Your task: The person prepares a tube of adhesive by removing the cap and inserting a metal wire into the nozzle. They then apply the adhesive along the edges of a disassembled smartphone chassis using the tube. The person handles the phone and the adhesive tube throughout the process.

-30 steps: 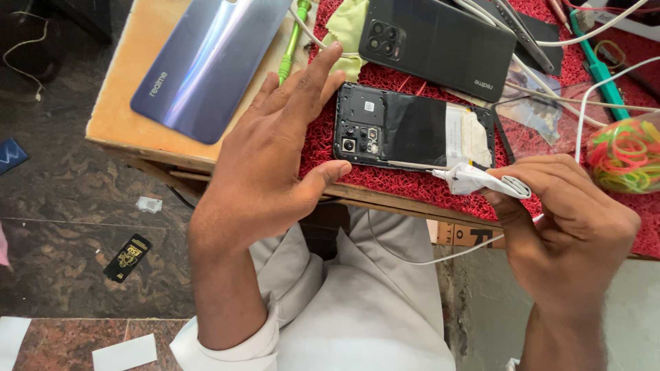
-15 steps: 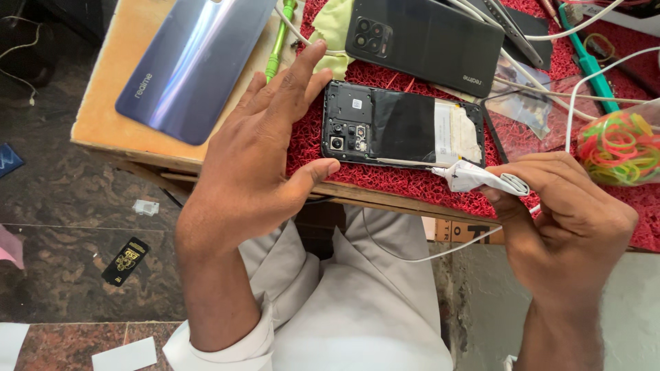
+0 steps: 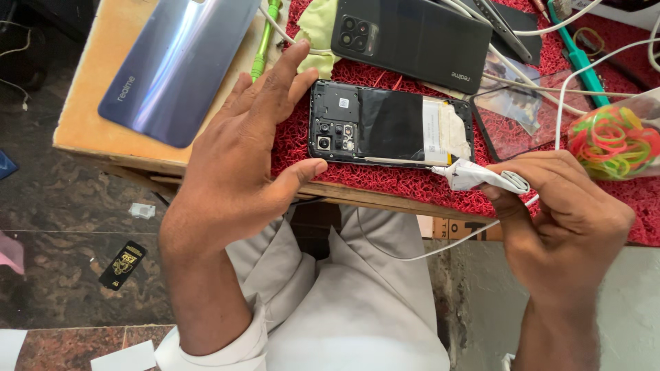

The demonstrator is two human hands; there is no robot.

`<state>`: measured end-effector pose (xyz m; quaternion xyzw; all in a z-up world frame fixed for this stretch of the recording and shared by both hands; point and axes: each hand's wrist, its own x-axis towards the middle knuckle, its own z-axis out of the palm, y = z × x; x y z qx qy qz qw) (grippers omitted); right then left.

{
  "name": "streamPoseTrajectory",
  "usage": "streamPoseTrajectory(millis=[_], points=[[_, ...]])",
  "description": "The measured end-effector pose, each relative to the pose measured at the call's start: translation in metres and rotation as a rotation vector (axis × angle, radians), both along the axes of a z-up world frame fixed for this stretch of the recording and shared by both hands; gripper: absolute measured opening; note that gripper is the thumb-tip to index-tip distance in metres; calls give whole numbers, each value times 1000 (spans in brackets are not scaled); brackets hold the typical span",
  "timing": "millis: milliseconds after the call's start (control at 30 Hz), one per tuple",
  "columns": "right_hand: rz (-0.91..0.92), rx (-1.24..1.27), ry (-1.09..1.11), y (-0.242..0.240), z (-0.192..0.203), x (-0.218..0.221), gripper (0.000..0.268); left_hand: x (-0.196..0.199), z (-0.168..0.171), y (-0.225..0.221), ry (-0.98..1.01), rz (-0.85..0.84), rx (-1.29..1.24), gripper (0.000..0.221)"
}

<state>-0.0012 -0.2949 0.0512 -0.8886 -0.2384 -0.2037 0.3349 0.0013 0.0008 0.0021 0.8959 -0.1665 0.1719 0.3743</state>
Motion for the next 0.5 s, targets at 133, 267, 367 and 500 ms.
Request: streamPoseTrajectory(millis=[133,267,367,500], points=[[-28,-9,4,-7,-2,-1,20,0,1,1,9,3,-4,104],[-27,-2,2,-10,-4,-1,21,0,2,0,43,10,2,105],[-37,-2,-9,-10,-3,-1,21,0,2,0,57,10,1,106],[-41,-3,-15,-14,-4,-2,16,1,2,0,11,1,17,108]])
